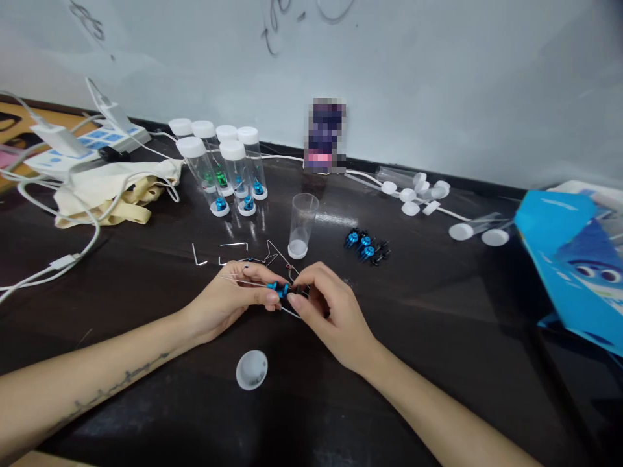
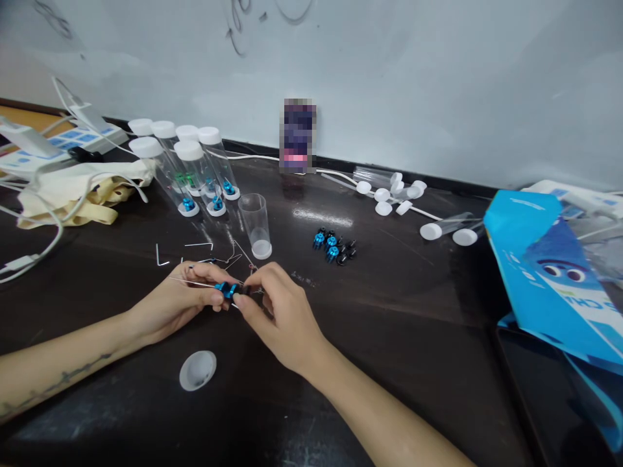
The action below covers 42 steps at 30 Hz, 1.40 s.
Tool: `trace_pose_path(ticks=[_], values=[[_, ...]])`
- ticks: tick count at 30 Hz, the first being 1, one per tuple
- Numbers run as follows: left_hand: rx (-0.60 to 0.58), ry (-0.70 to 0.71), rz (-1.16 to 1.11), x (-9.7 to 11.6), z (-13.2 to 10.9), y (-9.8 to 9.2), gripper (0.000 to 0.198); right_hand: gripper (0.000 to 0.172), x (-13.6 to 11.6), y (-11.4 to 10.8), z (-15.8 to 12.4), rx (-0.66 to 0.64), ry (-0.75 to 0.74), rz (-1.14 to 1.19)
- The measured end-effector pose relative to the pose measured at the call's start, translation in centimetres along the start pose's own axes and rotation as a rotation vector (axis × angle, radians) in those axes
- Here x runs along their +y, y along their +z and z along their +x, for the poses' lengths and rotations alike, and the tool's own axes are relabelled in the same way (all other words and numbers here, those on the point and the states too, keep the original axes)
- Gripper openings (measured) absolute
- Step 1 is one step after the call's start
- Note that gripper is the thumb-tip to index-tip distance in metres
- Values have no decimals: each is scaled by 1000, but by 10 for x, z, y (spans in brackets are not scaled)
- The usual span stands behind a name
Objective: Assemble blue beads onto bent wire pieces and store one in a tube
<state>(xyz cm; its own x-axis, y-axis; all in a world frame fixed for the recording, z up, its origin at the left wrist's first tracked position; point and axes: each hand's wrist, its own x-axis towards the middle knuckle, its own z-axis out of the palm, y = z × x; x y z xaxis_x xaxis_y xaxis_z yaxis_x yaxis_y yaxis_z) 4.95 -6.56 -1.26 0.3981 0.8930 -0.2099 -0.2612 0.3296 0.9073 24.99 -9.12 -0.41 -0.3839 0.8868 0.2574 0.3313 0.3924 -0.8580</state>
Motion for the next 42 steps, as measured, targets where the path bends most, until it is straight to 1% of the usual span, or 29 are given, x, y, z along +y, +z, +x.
trace_pose_path(ticks=[1,3,4,5,7,9,10,12,13,15,16,20,23,24,26,29,32,37,42], values=[[4,-1,-1,0,0,0,17,9,1,1,0,17,-4,12],[8,0,-5,0,0,0,17,27,1,2,0,47,4,40],[7,0,-6,0,0,0,16,30,1,2,0,51,13,49],[3,-1,-5,0,-1,0,16,28,1,1,0,46,23,50],[-9,-7,-2,1,-1,0,17,16,1,0,1,23,26,28],[-14,-11,2,1,-1,0,17,23,1,0,2,9,16,-3],[-10,-9,1,1,-1,0,17,23,1,0,2,12,7,-9],[6,0,-10,1,-1,-1,17,11,1,0,1,29,-11,0],[11,4,-17,0,0,-1,17,11,2,1,1,42,-21,12],[10,4,-23,0,0,-1,17,25,2,1,0,71,-30,33],[6,1,-19,0,1,-1,17,26,2,1,-1,76,-24,38],[8,-10,0,0,1,-1,16,15,1,0,0,46,12,-5],[28,-4,-12,-1,1,-1,17,6,1,1,0,49,-26,-41],[33,-2,-19,-1,1,-1,18,6,2,1,0,60,-51,-42],[34,1,-30,-1,1,-2,17,12,3,3,0,86,-102,-36],[22,2,-31,-1,1,-1,16,16,5,4,-1,105,-127,-31],[24,5,-24,-1,2,-1,16,15,5,5,-2,108,-108,-37],[25,7,-10,-1,1,-1,18,9,4,3,-2,115,-66,-68],[3,16,5,-1,0,-1,17,10,2,1,-1,79,-5,-82]])
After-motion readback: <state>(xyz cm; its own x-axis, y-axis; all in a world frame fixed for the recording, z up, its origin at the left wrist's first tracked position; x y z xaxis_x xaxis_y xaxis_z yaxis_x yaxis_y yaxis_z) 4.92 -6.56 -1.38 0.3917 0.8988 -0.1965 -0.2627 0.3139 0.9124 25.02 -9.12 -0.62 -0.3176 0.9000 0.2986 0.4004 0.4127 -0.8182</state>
